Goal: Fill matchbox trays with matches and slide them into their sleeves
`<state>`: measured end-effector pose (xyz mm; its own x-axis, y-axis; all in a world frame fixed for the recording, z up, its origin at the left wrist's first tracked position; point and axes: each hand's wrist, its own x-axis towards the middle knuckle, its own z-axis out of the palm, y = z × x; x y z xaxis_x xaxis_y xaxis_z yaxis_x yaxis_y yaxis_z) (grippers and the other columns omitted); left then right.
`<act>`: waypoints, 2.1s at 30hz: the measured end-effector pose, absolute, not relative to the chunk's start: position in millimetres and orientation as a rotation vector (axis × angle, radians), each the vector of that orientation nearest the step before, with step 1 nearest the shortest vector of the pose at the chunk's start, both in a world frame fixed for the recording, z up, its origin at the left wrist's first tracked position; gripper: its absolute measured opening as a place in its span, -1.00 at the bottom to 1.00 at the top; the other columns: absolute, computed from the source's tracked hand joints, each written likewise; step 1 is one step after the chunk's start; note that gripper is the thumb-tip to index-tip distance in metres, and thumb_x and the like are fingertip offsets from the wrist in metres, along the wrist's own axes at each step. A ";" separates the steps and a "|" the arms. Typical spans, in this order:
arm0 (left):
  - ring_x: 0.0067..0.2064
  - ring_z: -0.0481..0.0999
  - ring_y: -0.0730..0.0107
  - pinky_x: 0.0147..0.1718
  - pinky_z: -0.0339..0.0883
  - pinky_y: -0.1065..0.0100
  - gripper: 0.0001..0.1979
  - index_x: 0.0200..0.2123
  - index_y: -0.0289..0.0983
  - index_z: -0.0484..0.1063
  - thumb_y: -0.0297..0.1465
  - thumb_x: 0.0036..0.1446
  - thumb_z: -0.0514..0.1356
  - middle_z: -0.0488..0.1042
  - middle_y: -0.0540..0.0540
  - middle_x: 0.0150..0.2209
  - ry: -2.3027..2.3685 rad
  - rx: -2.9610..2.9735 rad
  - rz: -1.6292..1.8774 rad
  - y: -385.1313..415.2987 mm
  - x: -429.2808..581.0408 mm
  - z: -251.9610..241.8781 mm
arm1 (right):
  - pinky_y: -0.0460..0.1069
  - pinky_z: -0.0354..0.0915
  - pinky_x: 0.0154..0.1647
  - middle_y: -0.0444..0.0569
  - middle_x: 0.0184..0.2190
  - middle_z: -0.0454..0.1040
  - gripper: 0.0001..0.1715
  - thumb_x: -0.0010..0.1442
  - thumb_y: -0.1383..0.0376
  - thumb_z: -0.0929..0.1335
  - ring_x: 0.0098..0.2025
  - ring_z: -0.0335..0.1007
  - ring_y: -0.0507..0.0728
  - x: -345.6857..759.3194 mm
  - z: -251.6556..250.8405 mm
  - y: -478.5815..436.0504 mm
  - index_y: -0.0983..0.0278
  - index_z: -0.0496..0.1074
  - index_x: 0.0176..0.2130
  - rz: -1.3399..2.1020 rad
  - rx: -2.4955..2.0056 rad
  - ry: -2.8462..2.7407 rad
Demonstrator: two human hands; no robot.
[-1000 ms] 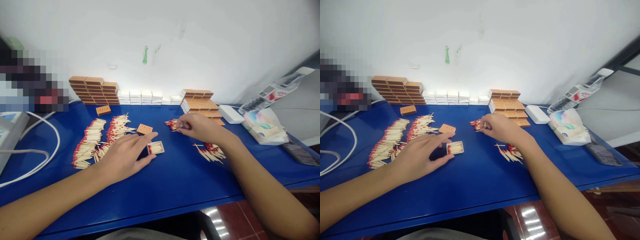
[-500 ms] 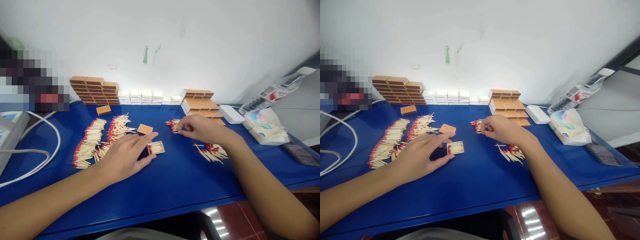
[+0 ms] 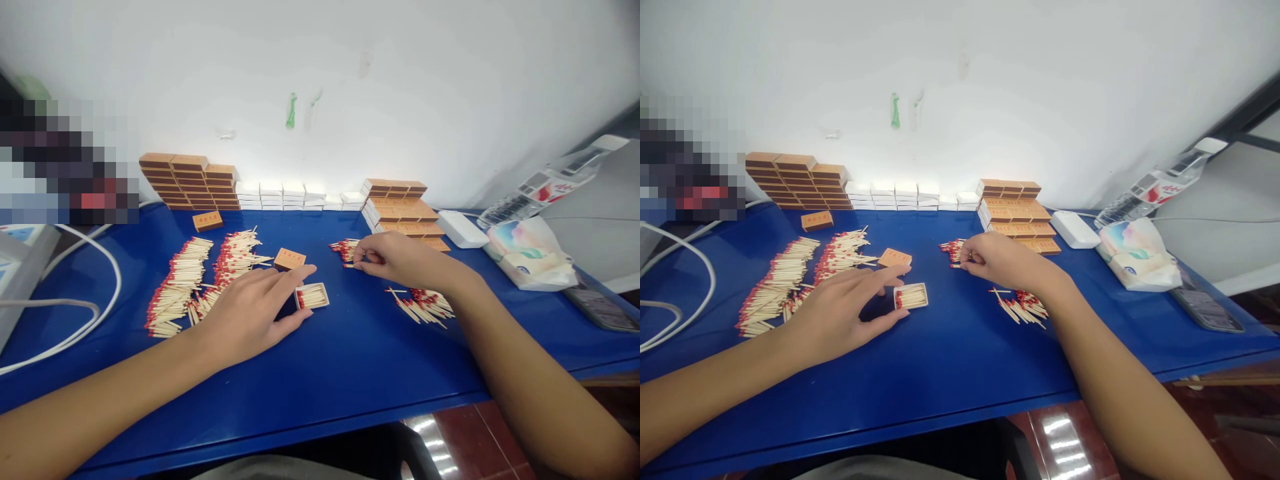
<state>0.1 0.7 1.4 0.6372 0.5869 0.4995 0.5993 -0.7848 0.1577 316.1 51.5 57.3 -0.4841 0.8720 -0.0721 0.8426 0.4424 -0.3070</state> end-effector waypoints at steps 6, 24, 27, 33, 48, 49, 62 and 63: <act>-0.07 0.72 0.12 -0.06 0.58 0.12 -0.42 0.40 -0.12 0.23 -0.23 0.43 0.30 0.71 -0.06 -0.06 -1.050 -2.814 -0.824 -0.1 1.0 2.0 | 0.00 0.09 -0.37 -0.21 -0.54 0.23 -0.72 0.43 0.13 0.36 -0.49 0.16 0.07 297.6 63.5 34.2 0.21 0.56 -0.26 0.543 -1.361 -2.506; -0.07 0.74 0.14 -0.06 0.60 0.13 -0.46 0.38 -0.13 0.27 -0.22 0.43 0.30 0.72 -0.09 0.02 -1.031 -2.813 -0.882 1.1 -0.5 2.4 | 0.01 0.18 -0.30 -0.08 -0.38 0.48 -0.80 0.48 0.24 0.35 -0.39 0.32 0.10 271.7 60.6 15.1 0.22 0.59 -0.07 0.358 -1.197 -2.412; -0.07 0.74 0.15 -0.06 0.59 0.13 -0.48 0.38 -0.11 0.27 -0.23 0.45 0.27 0.72 -0.08 0.01 -1.037 -2.819 -0.877 0.6 -0.3 2.1 | 0.02 0.15 -0.33 -0.09 -0.46 0.42 -0.76 0.46 0.21 0.34 -0.41 0.30 0.11 295.2 65.2 30.7 0.22 0.60 -0.16 0.219 -1.328 -2.330; -0.08 0.73 0.13 -0.06 0.58 0.12 -0.47 0.39 -0.13 0.26 -0.23 0.45 0.27 0.71 -0.06 -0.05 -1.022 -2.817 -0.864 0.1 1.0 1.6 | 0.02 0.11 -0.36 -0.09 -0.49 0.41 -0.78 0.34 0.22 0.38 -0.43 0.30 0.13 317.7 59.9 53.5 0.24 0.62 -0.24 0.240 -1.516 -2.493; -0.11 0.72 0.14 -0.09 0.57 0.13 -0.44 0.40 -0.14 0.23 -0.24 0.44 0.28 0.70 -0.05 -0.09 -1.025 -2.813 -0.841 0.2 0.9 1.2 | 0.01 0.10 -0.39 -0.12 -0.51 0.41 -0.75 0.35 0.13 0.39 -0.48 0.25 0.10 314.4 59.5 50.0 0.21 0.59 -0.25 0.451 -1.561 -2.530; -0.10 0.72 0.14 -0.09 0.57 0.12 -0.44 0.40 -0.14 0.24 -0.24 0.44 0.28 0.70 -0.05 -0.09 -1.026 -2.817 -0.841 0.0 0.8 1.5 | 0.01 0.09 -0.39 -0.12 -0.50 0.41 -0.76 0.35 0.14 0.39 -0.48 0.25 0.10 314.0 58.8 49.7 0.21 0.60 -0.24 0.463 -1.553 -2.539; -0.09 0.72 0.13 -0.08 0.57 0.13 -0.45 0.38 -0.17 0.26 -0.23 0.43 0.29 0.71 -0.06 -0.05 -1.009 -2.812 -0.853 0.1 1.1 1.5 | 0.01 0.13 -0.37 -0.08 -0.48 0.45 -0.74 0.33 0.18 0.38 -0.45 0.29 0.11 313.6 60.7 51.2 0.24 0.66 -0.21 0.450 -1.544 -2.562; -0.09 0.72 0.13 -0.08 0.57 0.13 -0.45 0.38 -0.17 0.26 -0.23 0.43 0.29 0.71 -0.06 -0.05 -1.005 -2.811 -0.856 0.1 1.2 1.4 | 0.01 0.12 -0.37 -0.08 -0.48 0.44 -0.74 0.33 0.18 0.38 -0.46 0.28 0.10 313.7 60.2 51.2 0.24 0.65 -0.22 0.456 -1.546 -2.564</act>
<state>1.2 0.1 1.4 0.6388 0.5756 0.5105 0.5953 -0.7901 0.1461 313.7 51.2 60.2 -0.4743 0.8785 -0.0577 0.8444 0.4354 -0.3120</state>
